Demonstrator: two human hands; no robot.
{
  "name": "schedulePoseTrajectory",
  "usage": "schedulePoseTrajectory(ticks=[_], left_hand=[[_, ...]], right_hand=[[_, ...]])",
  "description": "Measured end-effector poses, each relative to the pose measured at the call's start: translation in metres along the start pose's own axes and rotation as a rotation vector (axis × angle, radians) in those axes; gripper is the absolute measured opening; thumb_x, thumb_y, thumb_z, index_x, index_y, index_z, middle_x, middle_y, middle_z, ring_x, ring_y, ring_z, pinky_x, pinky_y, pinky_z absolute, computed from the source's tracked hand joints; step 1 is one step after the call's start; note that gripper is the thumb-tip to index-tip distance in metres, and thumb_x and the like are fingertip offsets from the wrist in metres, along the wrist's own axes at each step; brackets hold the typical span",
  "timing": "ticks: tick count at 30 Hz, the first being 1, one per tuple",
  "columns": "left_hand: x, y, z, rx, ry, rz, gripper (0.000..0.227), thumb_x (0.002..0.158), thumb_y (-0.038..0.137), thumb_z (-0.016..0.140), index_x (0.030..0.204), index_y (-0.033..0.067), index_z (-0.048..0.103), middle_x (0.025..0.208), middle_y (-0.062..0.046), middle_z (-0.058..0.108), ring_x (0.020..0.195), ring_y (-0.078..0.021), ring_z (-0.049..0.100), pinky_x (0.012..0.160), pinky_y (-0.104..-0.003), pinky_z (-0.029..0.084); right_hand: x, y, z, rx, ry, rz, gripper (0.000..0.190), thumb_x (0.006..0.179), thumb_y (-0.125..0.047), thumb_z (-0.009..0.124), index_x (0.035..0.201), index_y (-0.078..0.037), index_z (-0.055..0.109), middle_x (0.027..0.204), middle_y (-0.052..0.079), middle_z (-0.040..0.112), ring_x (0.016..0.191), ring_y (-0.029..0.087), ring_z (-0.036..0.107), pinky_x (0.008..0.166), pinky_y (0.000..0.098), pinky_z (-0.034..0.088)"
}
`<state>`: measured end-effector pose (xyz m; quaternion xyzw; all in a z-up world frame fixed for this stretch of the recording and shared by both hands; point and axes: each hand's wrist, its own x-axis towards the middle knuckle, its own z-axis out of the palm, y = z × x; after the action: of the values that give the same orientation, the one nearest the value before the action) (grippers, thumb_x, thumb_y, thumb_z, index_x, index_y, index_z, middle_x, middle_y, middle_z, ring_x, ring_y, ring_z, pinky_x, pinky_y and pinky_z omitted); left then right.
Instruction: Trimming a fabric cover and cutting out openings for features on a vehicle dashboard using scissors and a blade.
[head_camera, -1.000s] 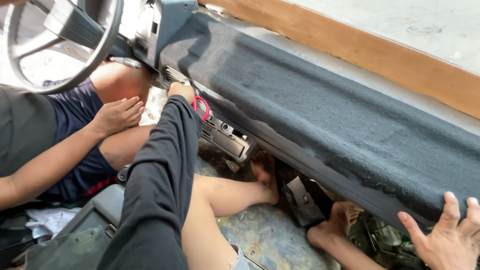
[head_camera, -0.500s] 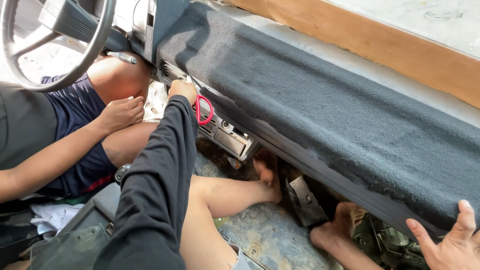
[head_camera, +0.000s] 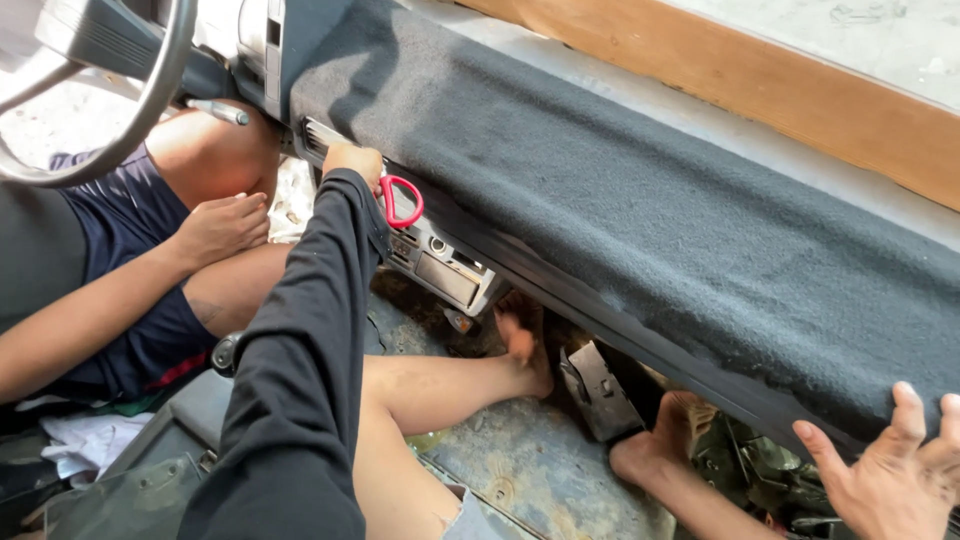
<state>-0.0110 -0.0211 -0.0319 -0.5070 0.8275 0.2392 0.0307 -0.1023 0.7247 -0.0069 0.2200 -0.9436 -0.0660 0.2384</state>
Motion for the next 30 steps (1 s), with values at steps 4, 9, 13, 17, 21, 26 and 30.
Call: schedulePoseTrajectory(ticks=[4,9,13,17,21,26,30], left_hand=[[-0.043,0.024,-0.006,-0.624,0.093,-0.199,0.013,0.087,0.01,0.049,0.08,-0.0002,0.053,0.059,-0.016,0.056,0.041,-0.0261,0.059,0.035,-0.04,0.048],[0.019,-0.005,0.044,0.051,0.111,0.089,0.022,0.081,0.019,0.064,0.1,0.0081,0.069,0.088,-0.018,0.07,0.074,-0.0356,0.068,0.076,-0.052,0.04],[0.011,0.003,0.048,0.737,-0.025,0.439,0.043,0.103,0.022,0.056,0.069,0.0163,0.082,0.052,0.002,0.07,0.065,-0.0169,0.076,0.067,-0.028,0.051],[0.0,0.009,0.061,-0.724,0.038,-0.183,0.009,0.087,0.004,0.048,0.082,-0.001,0.053,0.065,-0.022,0.062,0.051,-0.0312,0.07,0.038,-0.043,0.055],[-0.052,0.042,0.041,0.082,0.09,0.171,0.022,0.074,0.027,0.067,0.083,0.0074,0.072,0.069,-0.013,0.071,0.065,-0.0292,0.073,0.059,-0.041,0.056],[-0.005,0.028,0.094,0.668,0.23,0.501,0.014,0.076,0.021,0.08,0.087,0.0123,0.081,0.088,-0.014,0.08,0.089,-0.0396,0.075,0.089,-0.048,0.052],[-0.08,0.054,0.076,-0.505,0.075,-0.061,0.043,0.083,0.027,0.049,0.075,-0.0099,0.07,0.064,-0.023,0.069,0.069,-0.0339,0.073,0.068,-0.043,0.056]], right_hand=[[0.01,-0.001,-0.009,0.124,0.07,-0.098,0.1,0.082,-0.057,0.071,0.158,0.004,0.05,0.161,0.034,0.037,0.138,0.057,0.044,0.107,0.0678,0.042],[0.021,-0.009,-0.032,0.28,-0.007,-0.112,0.096,0.082,-0.051,0.066,0.155,0.004,0.037,0.156,0.03,0.024,0.142,0.056,0.025,0.111,0.075,0.027],[0.025,-0.015,-0.039,0.326,-0.001,-0.085,0.096,0.082,-0.051,0.068,0.155,0.004,0.037,0.157,0.03,0.022,0.143,0.057,0.023,0.112,0.0784,0.024],[0.02,-0.01,-0.034,0.301,-0.076,-0.047,0.098,0.081,-0.046,0.071,0.158,-0.001,0.032,0.159,0.026,0.018,0.148,0.054,0.019,0.11,0.0815,0.032],[0.017,-0.008,-0.025,0.27,0.038,-0.105,0.095,0.086,-0.057,0.066,0.153,0.006,0.043,0.154,0.033,0.029,0.141,0.056,0.027,0.114,0.0765,0.028],[0.022,-0.007,-0.027,0.235,0.14,-0.16,0.091,0.093,-0.058,0.067,0.151,0.011,0.052,0.151,0.037,0.037,0.139,0.058,0.032,0.115,0.0729,0.028],[0.021,0.0,-0.02,0.238,0.128,-0.174,0.095,0.095,-0.061,0.066,0.152,0.014,0.055,0.153,0.04,0.038,0.14,0.062,0.033,0.114,0.0765,0.024]])
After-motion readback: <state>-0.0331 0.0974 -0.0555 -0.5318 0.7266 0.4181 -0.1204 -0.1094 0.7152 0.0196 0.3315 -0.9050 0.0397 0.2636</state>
